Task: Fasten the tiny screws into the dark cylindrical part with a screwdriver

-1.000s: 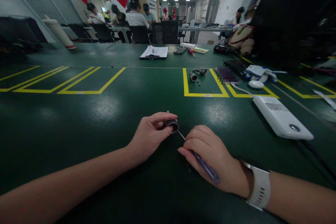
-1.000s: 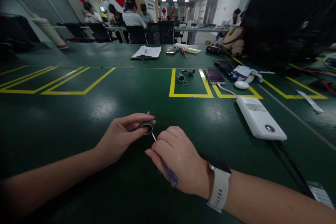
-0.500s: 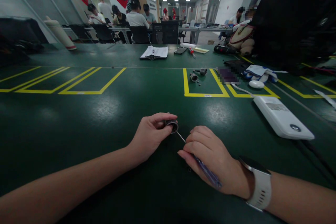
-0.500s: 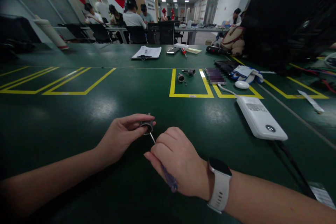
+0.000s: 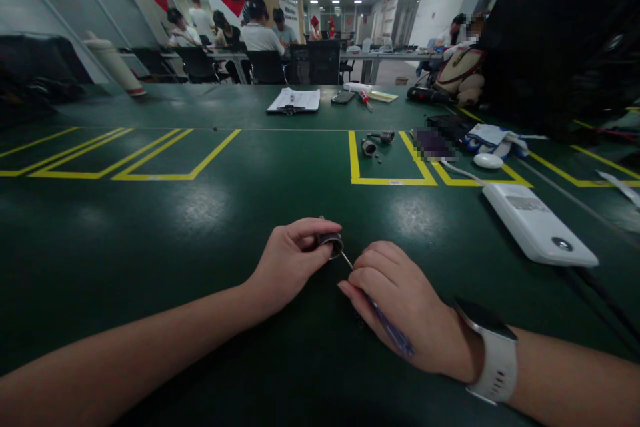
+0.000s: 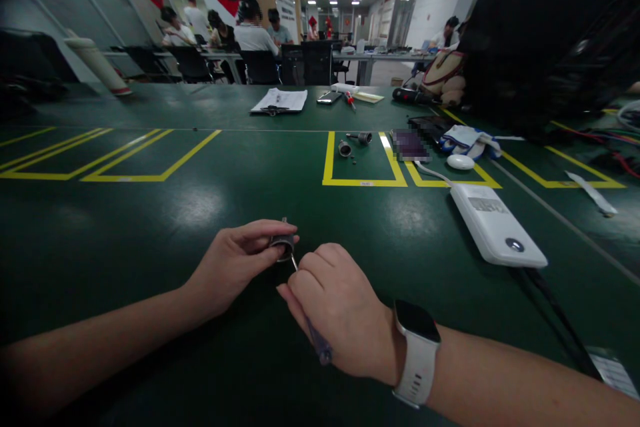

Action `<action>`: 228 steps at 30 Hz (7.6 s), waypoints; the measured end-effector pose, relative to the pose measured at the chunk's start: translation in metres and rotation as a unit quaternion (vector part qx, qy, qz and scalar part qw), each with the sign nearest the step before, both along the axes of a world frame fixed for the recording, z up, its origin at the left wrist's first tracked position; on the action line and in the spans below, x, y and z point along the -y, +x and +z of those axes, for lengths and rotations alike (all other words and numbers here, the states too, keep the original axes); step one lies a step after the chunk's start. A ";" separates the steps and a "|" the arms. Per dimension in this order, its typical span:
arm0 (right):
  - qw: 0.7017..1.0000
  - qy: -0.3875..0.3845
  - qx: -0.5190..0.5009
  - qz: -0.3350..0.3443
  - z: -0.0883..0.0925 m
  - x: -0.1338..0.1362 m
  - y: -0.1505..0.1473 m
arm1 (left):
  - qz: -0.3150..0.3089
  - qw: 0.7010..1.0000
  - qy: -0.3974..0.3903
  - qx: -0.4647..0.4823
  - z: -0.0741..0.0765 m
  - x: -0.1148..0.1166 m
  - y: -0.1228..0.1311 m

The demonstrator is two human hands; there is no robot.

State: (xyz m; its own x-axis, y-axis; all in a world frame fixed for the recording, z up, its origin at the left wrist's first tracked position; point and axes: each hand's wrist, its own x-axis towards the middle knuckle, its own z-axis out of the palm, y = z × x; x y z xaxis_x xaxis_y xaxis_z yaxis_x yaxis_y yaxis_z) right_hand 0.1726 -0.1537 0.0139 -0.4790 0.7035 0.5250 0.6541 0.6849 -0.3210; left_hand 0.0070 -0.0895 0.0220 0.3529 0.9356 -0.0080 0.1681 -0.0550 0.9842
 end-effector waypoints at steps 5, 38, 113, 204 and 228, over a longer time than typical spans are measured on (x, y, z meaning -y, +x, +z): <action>1.000 -0.018 -0.018 0.010 0.002 -0.002 0.001 | -0.004 1.000 -0.001 -0.011 -0.001 -0.001 0.000; 0.999 -0.011 -0.035 0.036 0.003 0.000 0.004 | -0.004 0.998 -0.063 0.020 0.003 0.001 0.001; 0.987 -0.107 -0.113 0.038 0.004 -0.002 0.006 | -0.027 0.999 0.038 0.005 -0.004 0.002 0.000; 0.993 0.009 0.112 0.042 0.000 -0.015 0.009 | 0.038 0.996 -0.063 0.042 0.001 -0.005 -0.007; 0.990 0.085 0.090 0.068 0.000 -0.013 0.008 | -0.002 1.000 -0.020 0.009 0.001 0.002 -0.003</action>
